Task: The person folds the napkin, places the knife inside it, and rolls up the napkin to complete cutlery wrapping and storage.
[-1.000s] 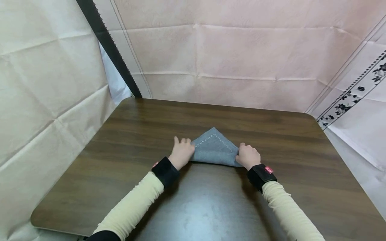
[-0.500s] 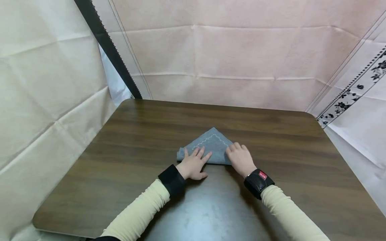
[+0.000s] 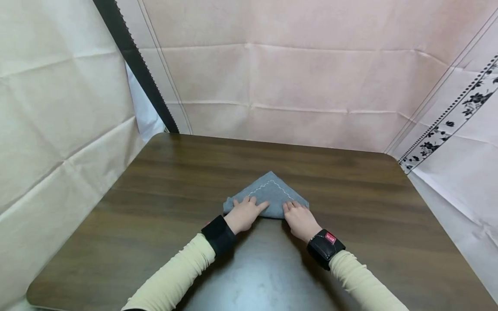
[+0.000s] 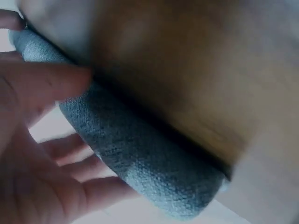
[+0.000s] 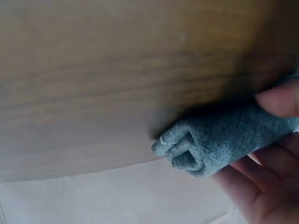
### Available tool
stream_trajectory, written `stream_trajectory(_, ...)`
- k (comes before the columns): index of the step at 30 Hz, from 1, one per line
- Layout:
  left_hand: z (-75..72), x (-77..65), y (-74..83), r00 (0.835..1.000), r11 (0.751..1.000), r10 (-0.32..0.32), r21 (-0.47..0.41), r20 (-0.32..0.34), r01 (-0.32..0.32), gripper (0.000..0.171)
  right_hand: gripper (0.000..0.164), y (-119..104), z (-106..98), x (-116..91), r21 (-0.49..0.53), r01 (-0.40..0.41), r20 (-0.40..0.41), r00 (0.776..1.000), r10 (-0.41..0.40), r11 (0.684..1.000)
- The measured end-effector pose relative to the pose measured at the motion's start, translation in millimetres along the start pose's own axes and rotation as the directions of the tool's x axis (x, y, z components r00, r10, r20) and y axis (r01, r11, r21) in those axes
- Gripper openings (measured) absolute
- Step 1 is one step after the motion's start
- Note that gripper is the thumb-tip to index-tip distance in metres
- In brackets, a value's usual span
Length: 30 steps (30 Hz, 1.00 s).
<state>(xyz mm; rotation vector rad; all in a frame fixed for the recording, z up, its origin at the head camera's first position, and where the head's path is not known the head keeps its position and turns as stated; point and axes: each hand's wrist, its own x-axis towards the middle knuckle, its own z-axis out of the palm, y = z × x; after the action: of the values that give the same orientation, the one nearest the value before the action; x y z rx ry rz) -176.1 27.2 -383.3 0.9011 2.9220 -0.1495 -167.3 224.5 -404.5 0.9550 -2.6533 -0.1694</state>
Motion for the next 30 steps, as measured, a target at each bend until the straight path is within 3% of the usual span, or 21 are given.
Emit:
stream_trajectory(3, 2.7, -5.3, 0.1, 0.995, 0.999, -0.006, 0.034, -0.096, 0.009, 0.051, 0.039, -0.4, 1.0, 0.5, -0.032, 0.022, -0.024, 0.999, -0.022, 0.999)
stream_trajectory(8, 8.3, -16.1, -2.1, 0.969, 0.985, 0.076, 0.169, -0.237, -0.035, 0.053, 0.036, -2.8, -1.0, -6.3, -0.022, 0.026, -0.031, 0.999, -0.027, 0.999)
stream_trajectory(10, 9.4, -18.8, -3.7, 0.961, 0.976, 0.109, 0.212, -0.255, -0.054, 0.054, 0.035, -4.3, -3.0, -8.4, 0.006, 0.024, -0.043, 0.999, -0.024, 1.000)
stream_trajectory(13, 8.0, -21.0, -6.2, 0.962, 0.974, 0.149, 0.200, -0.229, -0.103, 0.054, 0.032, -6.0, -5.5, -10.1, 0.054, 0.008, -0.049, 0.999, -0.005, 0.998)
stream_trajectory(18, 1.7, -21.1, -13.8, 0.968, 0.983, 0.185, 0.037, -0.168, -0.181, 0.041, 0.026, -6.6, -9.0, -12.5, 0.150, -0.075, 0.003, 0.997, 0.076, 0.986)
stream_trajectory(21, -4.0, -21.1, -23.2, 0.979, 0.977, 0.173, -0.104, -0.109, -0.184, 0.032, 0.020, -5.1, -12.4, -14.6, 0.256, -0.168, 0.048, 0.986, 0.161, 0.952)
stream_trajectory(25, -11.3, -20.7, -39.3, 0.987, 0.943, 0.161, -0.292, -0.022, -0.160, 0.033, 0.016, 0.4, -17.3, -16.8, 0.363, -0.267, 0.090, 0.964, 0.252, 0.893)
stream_trajectory(30, -13.4, -17.0, -58.7, 0.979, 0.884, 0.202, -0.427, -0.017, -0.190, 0.031, 0.024, 10.5, -19.9, -15.8, 0.432, -0.342, 0.183, 0.939, 0.290, 0.834)
